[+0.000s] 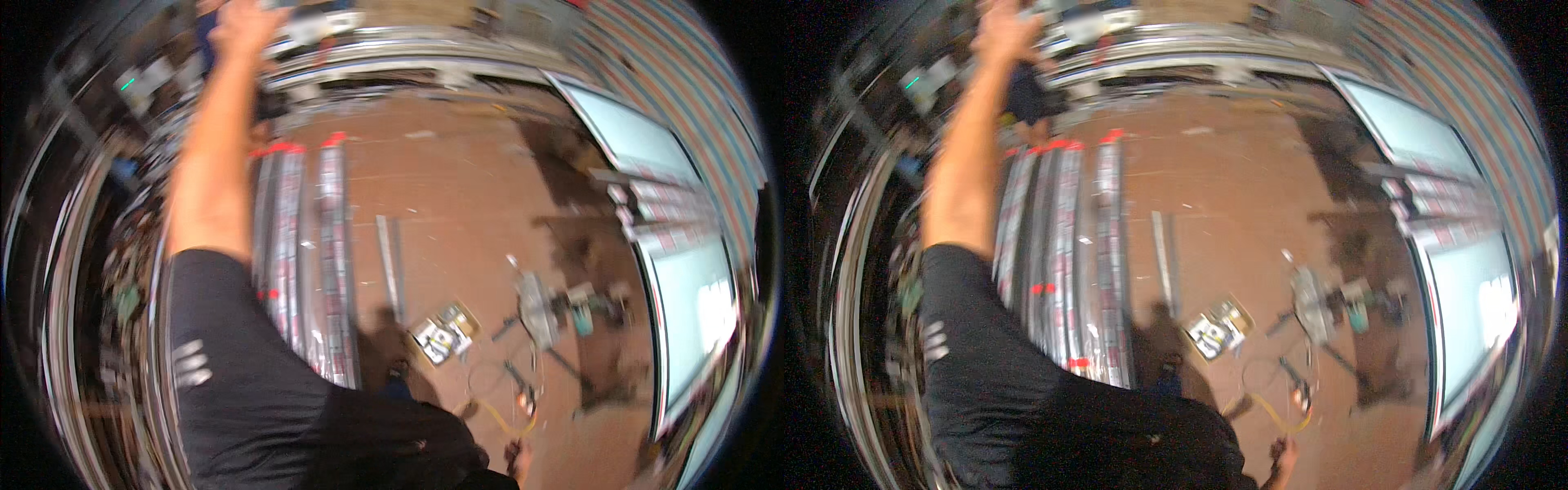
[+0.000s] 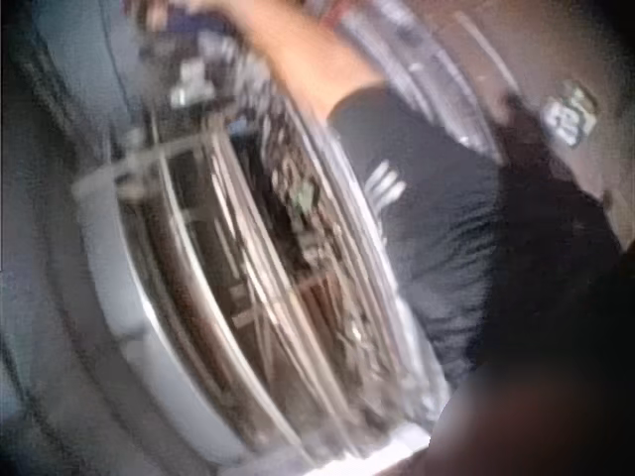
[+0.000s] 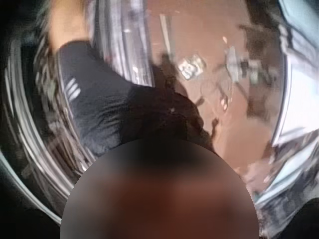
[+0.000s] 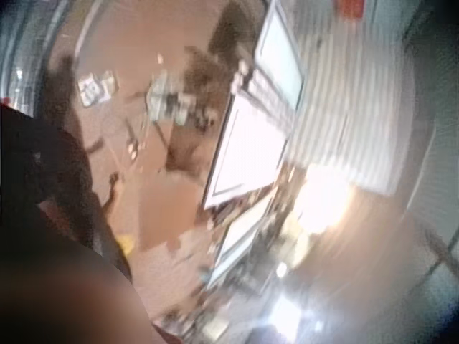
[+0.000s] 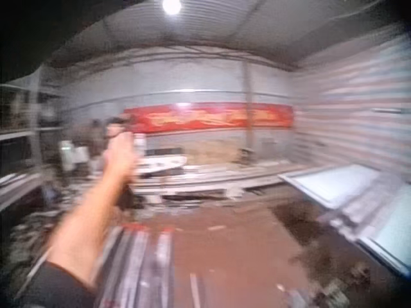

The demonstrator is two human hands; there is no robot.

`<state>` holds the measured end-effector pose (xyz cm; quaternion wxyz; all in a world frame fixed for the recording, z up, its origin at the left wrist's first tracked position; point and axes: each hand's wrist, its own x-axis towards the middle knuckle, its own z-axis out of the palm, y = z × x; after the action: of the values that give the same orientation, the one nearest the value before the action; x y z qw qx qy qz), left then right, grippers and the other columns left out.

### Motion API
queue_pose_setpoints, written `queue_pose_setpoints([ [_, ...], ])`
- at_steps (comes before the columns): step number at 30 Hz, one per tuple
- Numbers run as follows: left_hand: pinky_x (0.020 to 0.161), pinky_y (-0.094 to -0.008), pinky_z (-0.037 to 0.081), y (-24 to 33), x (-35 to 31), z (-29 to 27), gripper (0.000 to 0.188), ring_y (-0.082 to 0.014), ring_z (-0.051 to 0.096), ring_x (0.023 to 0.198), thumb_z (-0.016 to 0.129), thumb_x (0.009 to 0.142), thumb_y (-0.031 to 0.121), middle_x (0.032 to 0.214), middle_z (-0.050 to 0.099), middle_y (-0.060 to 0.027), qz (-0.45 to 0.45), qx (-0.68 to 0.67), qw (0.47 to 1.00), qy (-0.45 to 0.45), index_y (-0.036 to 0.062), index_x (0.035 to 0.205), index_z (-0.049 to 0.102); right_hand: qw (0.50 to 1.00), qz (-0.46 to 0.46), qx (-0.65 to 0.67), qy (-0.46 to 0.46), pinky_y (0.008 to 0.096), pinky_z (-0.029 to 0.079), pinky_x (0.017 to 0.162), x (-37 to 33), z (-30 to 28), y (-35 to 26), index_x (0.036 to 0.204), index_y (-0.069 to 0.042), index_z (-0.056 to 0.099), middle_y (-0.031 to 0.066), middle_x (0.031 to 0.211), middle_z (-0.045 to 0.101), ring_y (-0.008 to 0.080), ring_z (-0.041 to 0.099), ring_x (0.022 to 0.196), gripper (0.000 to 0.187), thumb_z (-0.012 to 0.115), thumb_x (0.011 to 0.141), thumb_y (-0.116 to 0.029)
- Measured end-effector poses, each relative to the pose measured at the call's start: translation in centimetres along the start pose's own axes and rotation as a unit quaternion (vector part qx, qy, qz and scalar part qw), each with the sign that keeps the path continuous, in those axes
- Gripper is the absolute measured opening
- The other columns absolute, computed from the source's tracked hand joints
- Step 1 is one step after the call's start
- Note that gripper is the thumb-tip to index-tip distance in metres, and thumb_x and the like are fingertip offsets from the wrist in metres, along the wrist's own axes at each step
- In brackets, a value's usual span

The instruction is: The person wipes the frames and glass surfaces of several window units with a yellow cloth. They handle each unit one at a time, wiping edges and corners, then move to the next unit and repeat the process.

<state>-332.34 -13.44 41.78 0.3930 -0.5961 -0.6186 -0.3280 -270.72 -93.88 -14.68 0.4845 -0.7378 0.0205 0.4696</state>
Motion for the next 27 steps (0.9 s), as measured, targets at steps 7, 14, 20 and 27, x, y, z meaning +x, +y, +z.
queue_pose_setpoints([
  [7,0.086,-0.0527,0.057,14.8,-17.6,4.8,0.059,-0.0316,0.066,0.111,0.066,0.097,0.041,0.134,0.059,-0.019,0.077,-0.293,0.814,-0.496,0.0081,0.144,0.052,0.988,0.008,0.135,0.078,0.0287,0.045,0.053,-3.9,-5.3,10.0,0.11,-0.004,0.069,0.002,0.079,0.064,0.0125,0.055,0.06,0.036,0.069,0.097,-0.037],
  [14,0.057,-0.0343,0.05,42.6,-78.9,-18.9,0.052,-0.0198,0.06,0.069,0.065,0.098,0.049,0.1,0.071,-0.0087,-0.04,-0.263,0.419,-0.868,0.0098,0.132,0.064,0.959,0.161,0.109,0.206,0.0332,0.049,0.05,-15.4,-17.8,24.5,0.12,-0.006,0.072,0.0035,0.082,0.069,0.0169,0.061,0.06,0.042,0.071,0.095,-0.04],
  [20,0.098,-0.0389,0.053,65.6,-87.3,-52.7,0.058,-0.0302,0.07,0.115,0.073,0.093,0.043,0.126,0.071,-0.0234,0.5,-0.466,0.173,-0.709,0.0052,0.137,0.064,0.851,0.141,0.352,0.364,0.0269,0.049,0.056,-25.8,-30.6,29.4,0.126,-0.008,0.064,0.0041,0.094,0.07,0.0147,0.066,0.072,0.04,0.069,0.098,-0.037],
  [27,0.099,-0.039,0.053,85.0,-91.8,-68.8,0.06,-0.0305,0.071,0.112,0.074,0.092,0.043,0.12,0.073,-0.0231,0.671,-0.373,0.157,-0.621,0.0035,0.136,0.065,0.703,0.08,0.51,0.489,0.0318,0.052,0.06,-30.5,-38.0,38.9,0.122,-0.007,0.06,0.0079,0.095,0.068,0.0198,0.066,0.073,0.04,0.067,0.099,-0.04],
])
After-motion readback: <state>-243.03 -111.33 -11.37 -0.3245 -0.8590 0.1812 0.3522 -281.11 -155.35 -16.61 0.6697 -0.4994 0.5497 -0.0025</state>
